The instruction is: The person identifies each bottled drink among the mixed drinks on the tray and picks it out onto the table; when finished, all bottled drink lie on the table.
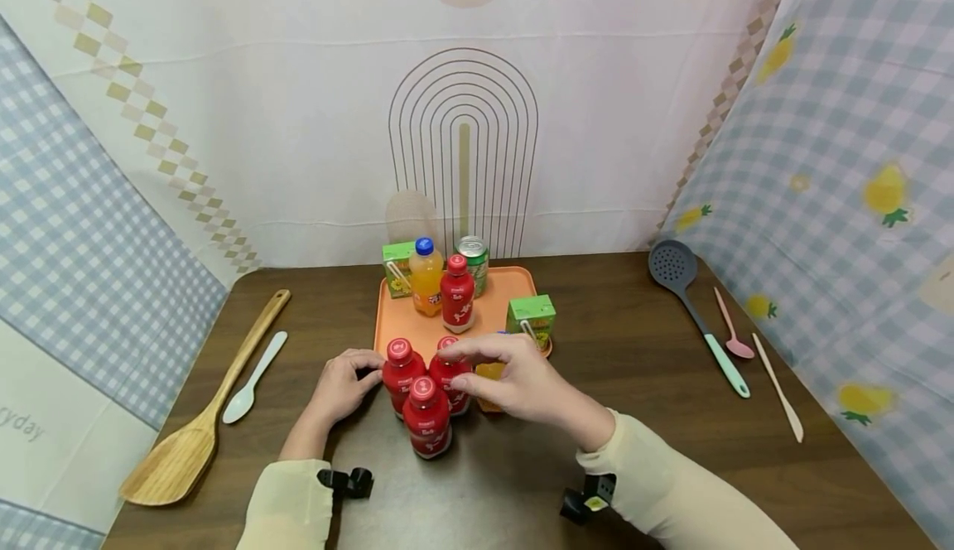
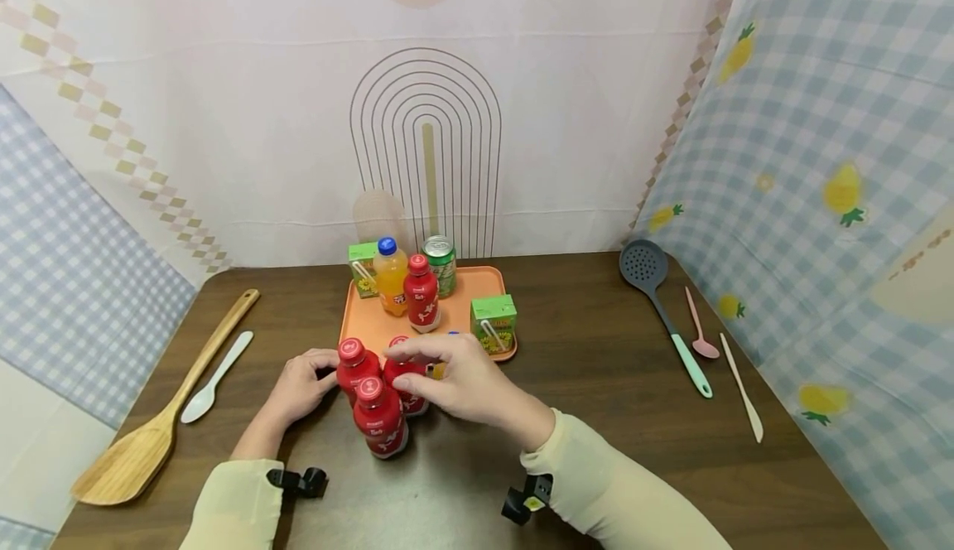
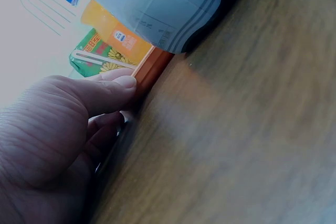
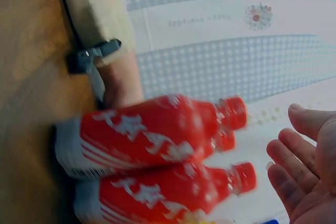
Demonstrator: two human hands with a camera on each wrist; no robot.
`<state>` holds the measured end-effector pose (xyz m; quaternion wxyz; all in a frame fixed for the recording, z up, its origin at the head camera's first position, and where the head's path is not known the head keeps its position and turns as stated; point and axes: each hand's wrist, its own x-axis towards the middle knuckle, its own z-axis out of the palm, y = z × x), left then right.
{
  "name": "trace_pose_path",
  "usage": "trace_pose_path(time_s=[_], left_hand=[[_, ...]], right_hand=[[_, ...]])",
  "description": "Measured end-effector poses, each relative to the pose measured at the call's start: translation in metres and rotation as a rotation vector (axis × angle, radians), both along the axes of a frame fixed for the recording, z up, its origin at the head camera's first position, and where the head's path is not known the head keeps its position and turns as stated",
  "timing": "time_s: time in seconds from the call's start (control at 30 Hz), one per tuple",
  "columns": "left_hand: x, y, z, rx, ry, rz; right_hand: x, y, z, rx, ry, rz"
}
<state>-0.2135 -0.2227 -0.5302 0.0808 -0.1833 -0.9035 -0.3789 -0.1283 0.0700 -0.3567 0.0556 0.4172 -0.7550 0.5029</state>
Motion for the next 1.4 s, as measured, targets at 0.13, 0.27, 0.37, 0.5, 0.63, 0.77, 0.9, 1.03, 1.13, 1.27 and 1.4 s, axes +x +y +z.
trace_pose_path(time_s=[0.13, 0.27, 0.37, 0.5, 0.63, 0.77, 0.9, 1.03, 1.13, 1.27, 1.4], left_hand=[[0.000, 0.000, 0.000, 0.001, -0.010, 0.004], [-0.001, 0.000, -0.001, 0.004, -0.013, 0.007], [-0.001, 0.000, -0.001, 0.007, -0.017, 0.010], [0.000, 0.000, 0.001, 0.007, -0.018, 0.007], [0.000, 0.000, 0.002, 0.011, -0.015, 0.008], [0.000, -0.001, 0.001, 0.007, -0.021, 0.010], [0.000, -0.001, -0.001, 0.012, -0.021, 0.003], [0.000, -0.002, -0.002, 0.013, -0.017, 0.005], [0.000, -0.002, -0.002, 0.009, -0.016, 0.005], [0.001, -0.001, -0.001, 0.013, -0.011, -0.002], [0.002, 0.000, 0.000, 0.013, -0.012, -0.005]], right_hand=[[-0.005, 0.012, 0.009, 0.002, -0.049, -0.051], [-0.015, 0.026, 0.015, 0.006, -0.072, -0.107], [-0.034, 0.036, 0.009, 0.025, -0.059, -0.140], [-0.062, 0.050, -0.002, 0.067, -0.044, -0.185], [-0.085, 0.055, -0.006, 0.081, -0.043, -0.201], [-0.105, 0.055, -0.011, 0.101, -0.041, -0.206], [-0.122, 0.052, -0.015, 0.136, -0.042, -0.215], [-0.138, 0.045, -0.018, 0.162, -0.057, -0.220], [-0.150, 0.041, -0.022, 0.175, -0.084, -0.232], [-0.163, 0.035, -0.030, 0.198, -0.127, -0.254], [-0.171, 0.029, -0.037, 0.215, -0.160, -0.262]])
